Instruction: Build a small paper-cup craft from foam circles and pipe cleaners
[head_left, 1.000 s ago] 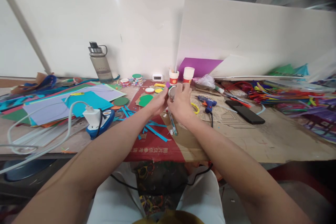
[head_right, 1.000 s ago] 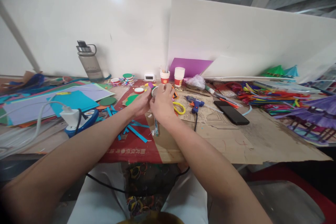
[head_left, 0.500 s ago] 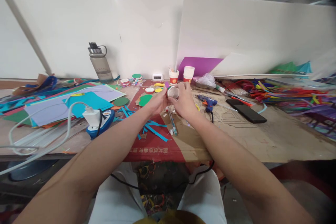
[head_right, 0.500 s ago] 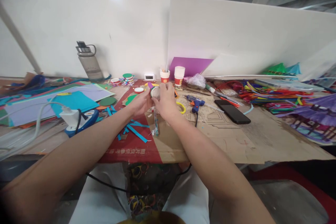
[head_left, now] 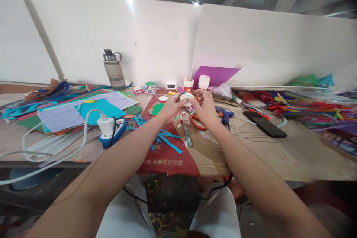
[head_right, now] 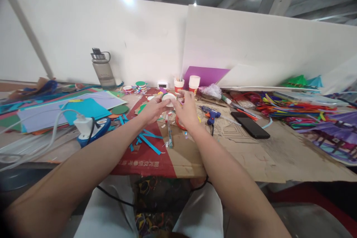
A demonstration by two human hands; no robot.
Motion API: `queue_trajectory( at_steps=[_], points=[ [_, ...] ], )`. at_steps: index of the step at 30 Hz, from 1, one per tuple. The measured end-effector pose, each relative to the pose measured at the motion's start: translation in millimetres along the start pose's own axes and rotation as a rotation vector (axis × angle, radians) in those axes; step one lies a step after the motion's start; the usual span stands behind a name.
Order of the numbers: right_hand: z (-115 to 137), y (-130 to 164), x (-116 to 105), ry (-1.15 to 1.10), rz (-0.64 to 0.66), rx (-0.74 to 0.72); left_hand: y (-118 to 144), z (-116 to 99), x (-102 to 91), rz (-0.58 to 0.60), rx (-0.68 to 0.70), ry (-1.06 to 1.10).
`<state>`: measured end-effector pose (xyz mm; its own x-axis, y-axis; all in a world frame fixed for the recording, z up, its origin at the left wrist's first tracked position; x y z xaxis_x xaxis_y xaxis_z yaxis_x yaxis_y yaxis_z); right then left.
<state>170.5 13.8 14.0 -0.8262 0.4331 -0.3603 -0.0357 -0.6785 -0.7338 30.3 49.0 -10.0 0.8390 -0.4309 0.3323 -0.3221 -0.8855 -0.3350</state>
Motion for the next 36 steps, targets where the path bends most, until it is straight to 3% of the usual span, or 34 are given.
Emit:
queue_trajectory(
  at_steps=[6,16,24,36],
  points=[
    [-4.4,-0.7,4.3,-0.117,0.096,0.093,-5.5,5.8,-8.7,-0.032,0.041,-0.187],
    [-18.6,-2.6,11.5,-0.386,0.153,0.352,-1.8,0.9,-8.1,-0.085,0.008,-0.295],
    [-32.4,-4.8,15.7,-0.337,0.189,0.355,-4.0,2.2,-12.2,-0.081,-0.001,-0.379],
    [-46.7,1.6,28.5,-0.534,0.237,0.581,-5.2,11.1,-17.6,-0.027,-0.14,-0.302]
  ],
)
Point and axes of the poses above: each hand's wrist, its own y-axis away from the middle knuckle, its own x-axis out of the palm, z = x × y, the point moved 4 cm from there along -y, towards the middle knuckle, and after that the axes turned 2 degrees about y, right-handed, at the moved point
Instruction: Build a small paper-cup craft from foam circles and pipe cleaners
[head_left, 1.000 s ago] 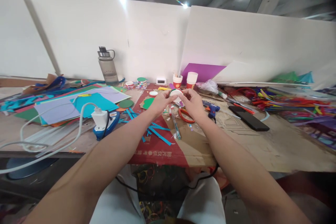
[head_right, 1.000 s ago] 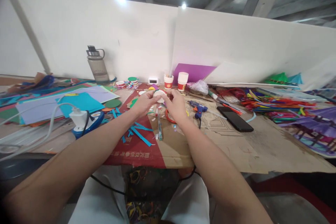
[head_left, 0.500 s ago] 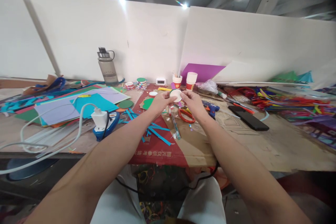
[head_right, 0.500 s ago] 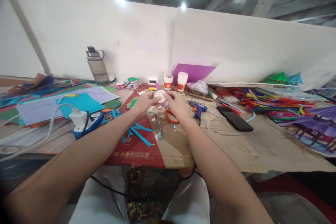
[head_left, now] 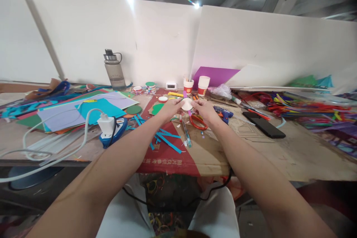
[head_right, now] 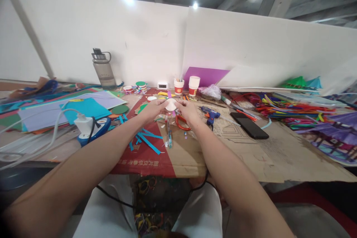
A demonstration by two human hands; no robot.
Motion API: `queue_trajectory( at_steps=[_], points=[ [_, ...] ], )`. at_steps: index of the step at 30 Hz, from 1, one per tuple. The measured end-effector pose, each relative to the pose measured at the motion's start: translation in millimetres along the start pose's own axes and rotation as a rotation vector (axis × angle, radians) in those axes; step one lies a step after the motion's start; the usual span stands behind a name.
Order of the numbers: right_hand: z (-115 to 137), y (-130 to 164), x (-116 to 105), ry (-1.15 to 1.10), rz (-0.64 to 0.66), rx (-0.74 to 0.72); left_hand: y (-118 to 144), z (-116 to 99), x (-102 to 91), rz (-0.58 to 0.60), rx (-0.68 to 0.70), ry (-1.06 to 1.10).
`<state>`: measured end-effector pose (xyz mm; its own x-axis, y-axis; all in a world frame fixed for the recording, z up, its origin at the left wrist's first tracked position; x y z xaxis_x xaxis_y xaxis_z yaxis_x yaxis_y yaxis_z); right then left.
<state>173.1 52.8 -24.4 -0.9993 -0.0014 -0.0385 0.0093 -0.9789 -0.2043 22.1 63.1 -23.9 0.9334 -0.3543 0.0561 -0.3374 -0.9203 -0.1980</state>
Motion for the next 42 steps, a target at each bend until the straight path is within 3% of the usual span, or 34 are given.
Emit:
queue_trajectory(
  at_steps=[8,16,20,25,29,32,36,42],
  points=[
    [-3.7,-0.1,0.5,0.134,-0.004,0.006,0.5,3.4,-4.8,-0.023,-0.091,-0.085],
    [4.5,1.4,-7.5,0.376,-0.035,-0.087,-1.0,5.5,-28.9,-0.283,-0.231,-0.415],
    [17.2,14.2,4.5,0.498,0.072,-0.236,-0.2,-2.4,-37.9,-0.332,-0.172,-0.77],
    [31.6,43.3,34.6,0.538,0.406,-0.363,1.3,-23.5,-51.6,-0.347,-0.132,-1.043],
    [39.7,69.8,56.9,0.557,0.626,-0.41,3.9,-48.7,-60.0,-0.525,0.114,-0.832],
    [39.7,83.3,68.5,0.718,0.66,-0.436,7.1,-60.6,-60.8,-0.653,0.277,-0.614],
    [29.4,89.1,78.9,0.968,0.668,-0.509,8.1,-64.1,-57.0,-0.683,0.33,-0.445],
    [16.2,81.0,82.8,0.938,0.689,-0.414,10.1,-65.3,-55.2,-0.691,0.369,-0.264]
  ],
)
Point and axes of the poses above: each hand's wrist, its own y-axis away from the middle knuckle, its own x-axis out of the palm, z = x × y, the point moved 4 cm from there along -y, towards the middle knuckle, and after that the axes turned 2 degrees about y, right-handed, at the moved point
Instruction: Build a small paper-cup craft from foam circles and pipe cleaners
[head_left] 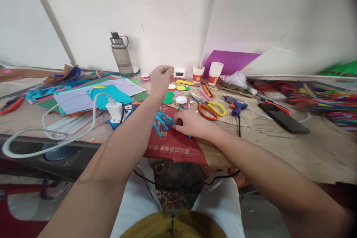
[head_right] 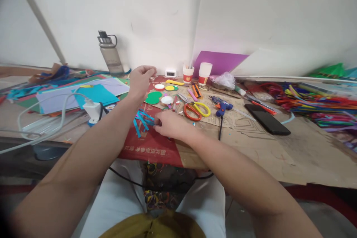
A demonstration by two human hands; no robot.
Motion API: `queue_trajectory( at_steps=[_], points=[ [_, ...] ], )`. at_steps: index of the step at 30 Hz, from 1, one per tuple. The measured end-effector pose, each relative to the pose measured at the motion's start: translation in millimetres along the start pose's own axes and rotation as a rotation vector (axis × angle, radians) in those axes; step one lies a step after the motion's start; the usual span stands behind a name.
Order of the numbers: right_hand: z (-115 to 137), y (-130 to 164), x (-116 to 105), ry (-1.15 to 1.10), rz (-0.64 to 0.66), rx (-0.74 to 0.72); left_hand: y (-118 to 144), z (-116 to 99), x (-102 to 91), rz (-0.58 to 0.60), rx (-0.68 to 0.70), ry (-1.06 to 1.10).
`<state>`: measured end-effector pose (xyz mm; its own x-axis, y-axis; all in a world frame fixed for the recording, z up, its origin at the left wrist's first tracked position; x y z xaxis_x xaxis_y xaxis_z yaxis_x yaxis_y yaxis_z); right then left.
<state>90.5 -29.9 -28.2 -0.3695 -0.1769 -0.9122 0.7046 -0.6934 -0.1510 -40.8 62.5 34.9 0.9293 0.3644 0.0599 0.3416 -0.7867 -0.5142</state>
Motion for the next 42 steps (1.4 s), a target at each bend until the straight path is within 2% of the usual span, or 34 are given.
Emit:
queue_trajectory(
  at_steps=[6,10,14,17,20,27,31,34,36,39,42],
  points=[
    [-7.7,0.8,-11.6,-0.252,-0.06,0.141,3.7,-3.3,2.5,-0.018,-0.079,0.142],
    [-11.0,0.1,-11.9,-0.308,-0.074,0.127,5.9,-6.8,5.0,-0.006,-0.097,0.181],
    [-10.3,-3.7,-9.4,-0.44,-0.105,0.088,5.5,-19.7,0.1,-0.039,0.004,0.238],
    [-9.5,-7.4,-11.9,-0.558,-0.182,0.105,4.3,-31.2,-7.9,-0.097,0.103,0.267],
    [-5.4,-13.6,-15.1,-0.595,-0.19,0.122,3.7,-36.9,-14.4,-0.158,0.159,0.312],
    [27.0,-44.7,-14.7,-0.479,-0.146,0.051,4.0,-42.0,-20.3,-0.219,0.227,0.357],
    [40.0,-58.4,-0.2,-0.247,-0.054,0.087,7.9,-50.5,-24.6,-0.243,0.247,0.283],
    [37.8,-59.0,3.9,-0.118,0.008,0.091,10.5,-53.4,-26.1,-0.253,0.218,0.199],
    [30.6,-56.8,-1.3,-0.12,-0.036,0.11,10.2,-53.0,-26.5,-0.259,0.208,0.149],
    [16.0,-52.5,-10.3,-0.083,-0.123,0.237,6.7,-49.2,-26.6,-0.261,0.181,0.124],
    [10.8,-50.8,-6.0,0.011,-0.059,0.318,3.9,-44.3,-25.9,-0.266,0.124,0.203]
  ],
)
Point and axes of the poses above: each hand's wrist, its own y-axis away from the middle knuckle, its own x-axis out of the palm, z = x × y, the point moved 4 cm from there along -y, towards the middle knuckle, and after that the axes turned 2 degrees about y, right-handed, at the moved point
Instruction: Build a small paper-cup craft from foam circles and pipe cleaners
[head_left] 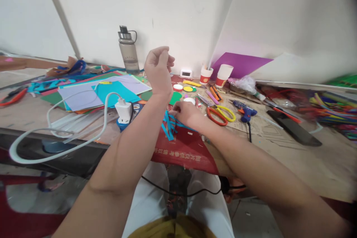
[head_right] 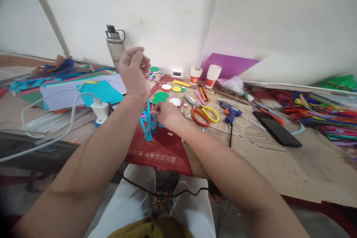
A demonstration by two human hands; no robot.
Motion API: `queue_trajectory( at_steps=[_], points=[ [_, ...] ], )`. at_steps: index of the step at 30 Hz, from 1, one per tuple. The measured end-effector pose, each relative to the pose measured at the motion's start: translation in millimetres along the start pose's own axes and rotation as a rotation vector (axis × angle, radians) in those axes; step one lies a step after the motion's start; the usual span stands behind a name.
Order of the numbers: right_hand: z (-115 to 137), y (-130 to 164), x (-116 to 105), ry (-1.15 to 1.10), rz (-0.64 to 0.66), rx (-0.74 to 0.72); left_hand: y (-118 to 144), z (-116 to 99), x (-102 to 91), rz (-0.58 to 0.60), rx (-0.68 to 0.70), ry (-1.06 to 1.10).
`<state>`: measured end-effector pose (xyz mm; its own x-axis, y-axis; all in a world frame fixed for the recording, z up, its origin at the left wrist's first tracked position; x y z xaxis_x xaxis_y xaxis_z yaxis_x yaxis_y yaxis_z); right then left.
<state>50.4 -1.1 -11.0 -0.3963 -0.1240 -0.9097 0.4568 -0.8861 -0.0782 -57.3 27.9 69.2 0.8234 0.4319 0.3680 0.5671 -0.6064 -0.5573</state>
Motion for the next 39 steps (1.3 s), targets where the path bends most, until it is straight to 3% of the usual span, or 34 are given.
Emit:
queue_trajectory(
  at_steps=[5,13,17,22,26,33,36,39],
  points=[
    [2.0,-2.1,13.6,0.103,0.046,0.057,2.8,6.3,4.4,0.024,-0.083,0.16],
    [-19.2,-10.6,-8.1,-0.232,-0.163,0.05,3.3,18.5,7.1,0.067,-0.093,0.09],
    [-24.4,-13.6,-13.6,-0.333,-0.173,-0.021,4.6,22.6,8.9,0.101,-0.123,0.017],
    [-15.5,-9.4,-9.7,-0.208,-0.053,-0.22,8.8,23.9,12.2,0.138,-0.153,0.021],
    [-6.3,-5.1,-6.0,-0.026,-0.041,-0.37,11.5,24.5,13.6,0.155,-0.164,0.009],
    [0.1,-4.9,-3.9,0.289,-0.098,-0.324,12.6,27.5,16.7,0.17,-0.185,0.018],
    [-4.7,-4.9,-9.6,0.329,-0.104,-0.247,11.8,27.8,16.6,0.173,-0.181,0.009],
    [-7.5,-5.3,-13.1,0.292,-0.131,-0.268,10.8,27.4,15.2,0.161,-0.174,0.005]
  ],
)
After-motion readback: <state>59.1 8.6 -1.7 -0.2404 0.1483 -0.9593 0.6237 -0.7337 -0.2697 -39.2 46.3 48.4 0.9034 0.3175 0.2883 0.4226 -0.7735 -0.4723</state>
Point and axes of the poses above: each hand's wrist, its own y-axis away from the middle knuckle, its own x-axis out of the palm, z = x × y, the point moved 4 cm from there along -y, towards the middle knuckle, and after that the axes turned 2 degrees about y, right-handed, at the moved point
